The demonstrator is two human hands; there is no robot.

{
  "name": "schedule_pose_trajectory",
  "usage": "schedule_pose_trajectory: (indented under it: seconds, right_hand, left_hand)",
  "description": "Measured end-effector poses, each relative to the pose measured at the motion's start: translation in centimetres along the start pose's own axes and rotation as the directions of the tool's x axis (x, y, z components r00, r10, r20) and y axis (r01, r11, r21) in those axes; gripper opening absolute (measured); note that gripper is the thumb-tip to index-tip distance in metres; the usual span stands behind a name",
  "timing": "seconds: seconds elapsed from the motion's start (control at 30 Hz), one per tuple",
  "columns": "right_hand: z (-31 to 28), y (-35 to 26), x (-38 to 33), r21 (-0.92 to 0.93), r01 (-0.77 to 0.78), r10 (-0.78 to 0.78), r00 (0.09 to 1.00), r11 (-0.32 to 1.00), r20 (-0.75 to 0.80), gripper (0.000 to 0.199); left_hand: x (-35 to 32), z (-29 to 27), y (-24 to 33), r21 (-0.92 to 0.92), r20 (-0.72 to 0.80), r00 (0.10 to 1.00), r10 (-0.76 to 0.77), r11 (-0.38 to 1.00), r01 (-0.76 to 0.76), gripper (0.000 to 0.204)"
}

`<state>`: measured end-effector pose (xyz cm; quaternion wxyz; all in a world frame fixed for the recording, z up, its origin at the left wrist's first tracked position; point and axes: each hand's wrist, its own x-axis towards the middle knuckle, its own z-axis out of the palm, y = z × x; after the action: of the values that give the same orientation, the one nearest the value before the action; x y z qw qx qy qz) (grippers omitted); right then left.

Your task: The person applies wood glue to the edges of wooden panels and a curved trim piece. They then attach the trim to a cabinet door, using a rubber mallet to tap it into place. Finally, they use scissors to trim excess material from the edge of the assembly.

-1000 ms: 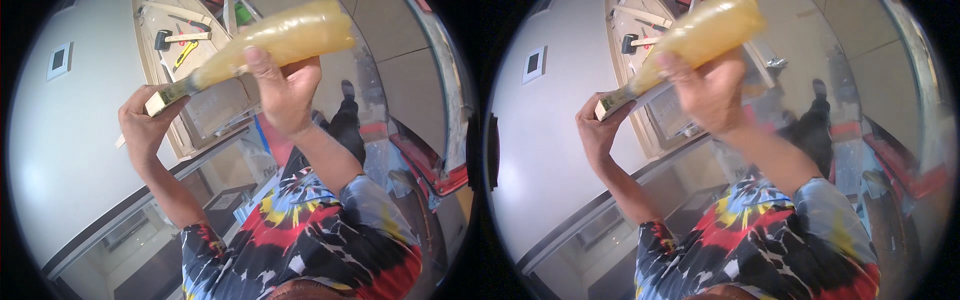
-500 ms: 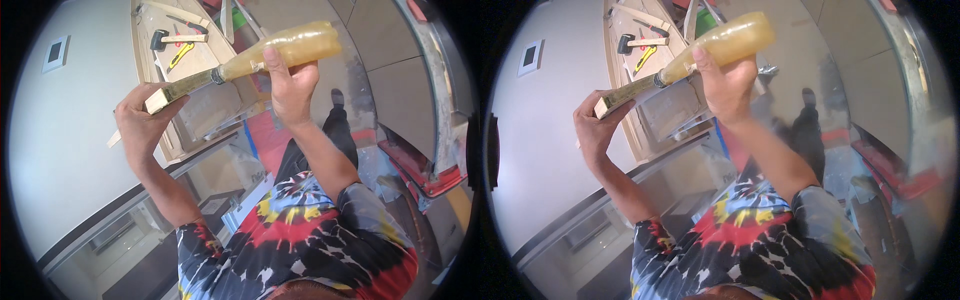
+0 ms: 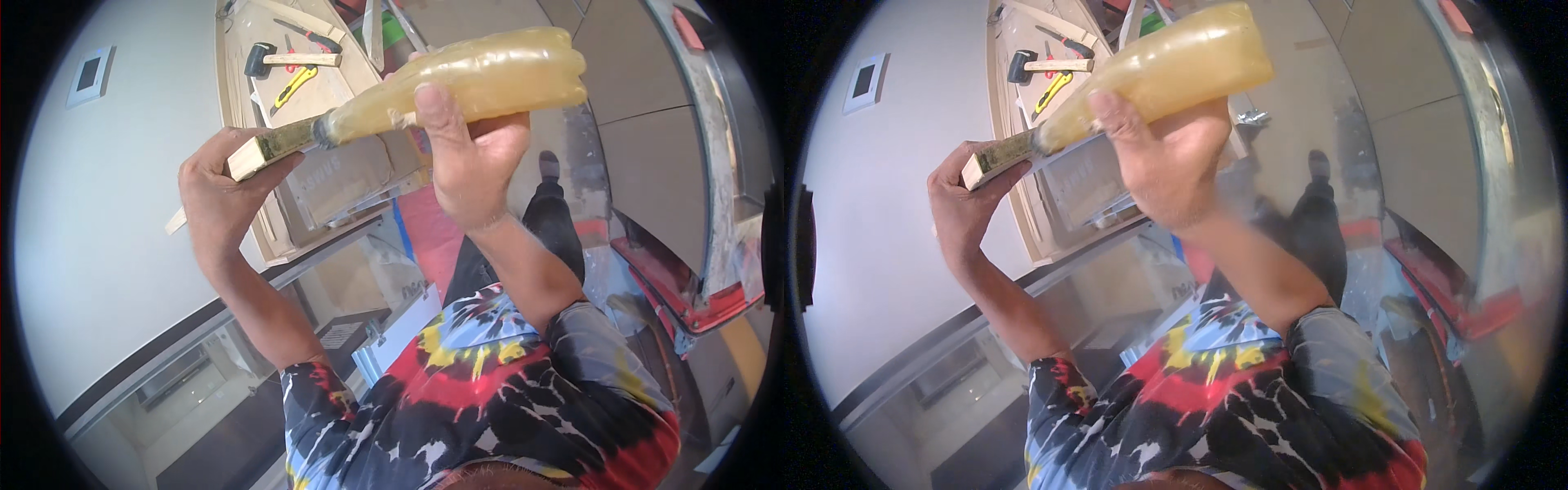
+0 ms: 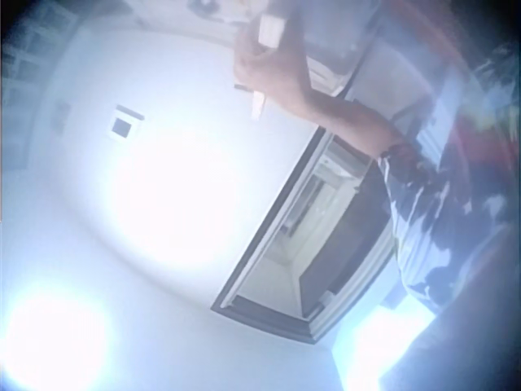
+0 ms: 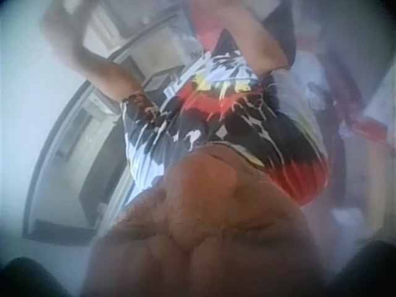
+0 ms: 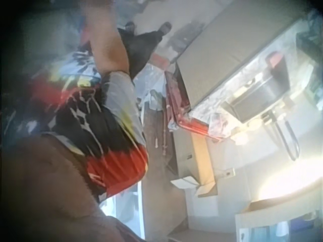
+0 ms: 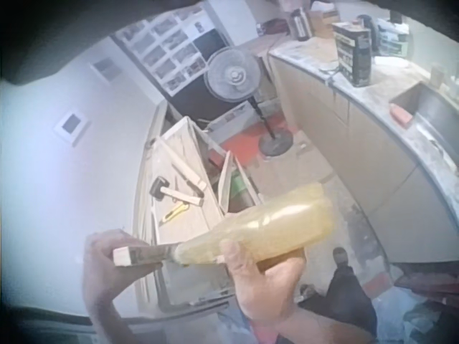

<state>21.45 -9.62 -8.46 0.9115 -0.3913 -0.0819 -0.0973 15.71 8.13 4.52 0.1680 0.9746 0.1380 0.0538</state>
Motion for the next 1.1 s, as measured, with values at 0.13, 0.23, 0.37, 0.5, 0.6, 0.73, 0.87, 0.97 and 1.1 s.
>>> schedule_pose_trajectory:
  seconds: [0.13, 0.23, 0.37, 0.5, 0.6, 0.73, 0.87, 0.97, 1.1]
  right_hand:
    - [-1.4, 0.5, 0.2, -0.036, -0.06, 0.058, 0.997, 0.998, -0.048, 0.026]
    - [-1.4, 1.4, 1.3, 0.09, -0.2, 0.212, 0.966, 0.976, -0.145, 0.03]
    - [0.0, -0.4, 1.4, -0.025, 0.052, -0.052, 0.999, 0.998, 0.001, 0.025]
    - [-2.0, 1.6, 1.4, 0.01, -0.088, 0.089, 0.992, 0.996, -0.09, 0.023]
    - [-1.2, 1.7, 1.8, 0.079, -0.095, 0.103, 0.99, 0.992, -0.101, 0.024]
    - [0.7, -0.1, 2.1, 0.02, 0.037, -0.037, 0.999, 0.999, -0.001, 0.025]
    - [-1.5, 1.4, 2.2, 0.054, -0.174, 0.178, 0.98, 0.983, -0.084, 0.027]
    - [-0.7, 0.2, 2.0, 0.002, -0.014, 0.014, 1.0, 1.0, 0.007, 0.028]
    - [0.4, -1.1, 1.5, 0.056, -0.043, 0.043, 0.999, 0.998, 0.005, 0.027]
  left_hand:
    - [0.6, -0.3, 0.8, 0.036, -0.017, 1.0, -0.017, 0.999, 0.018, 0.028]
    - [0.6, -0.3, 1.0, 0.039, 0.0, 1.0, -0.029, 0.999, 0.029, 0.028]
    - [0.8, -0.4, 0.9, 0.018, 0.007, 1.0, 0.003, 1.0, -0.003, 0.029]
    - [0.9, -0.5, 1.2, 0.033, -0.002, 1.0, 0.028, 0.999, -0.028, 0.028]
    - [0.8, -0.3, 1.2, -0.001, -0.004, 1.0, 0.031, 1.0, -0.031, 0.028]
    - [0.1, 0.0, 0.6, 0.05, -0.017, 0.996, 0.09, 0.995, -0.089, 0.028]
    - [0.4, -0.1, 0.8, 0.092, -0.027, 0.993, 0.111, 0.99, -0.108, 0.029]
    - [0.2, -0.1, 1.0, 0.032, -0.031, 0.997, 0.072, 0.997, -0.071, 0.03]
    - [-0.2, 0.0, 0.5, 0.062, -0.024, 0.99, 0.139, 0.989, -0.137, 0.031]
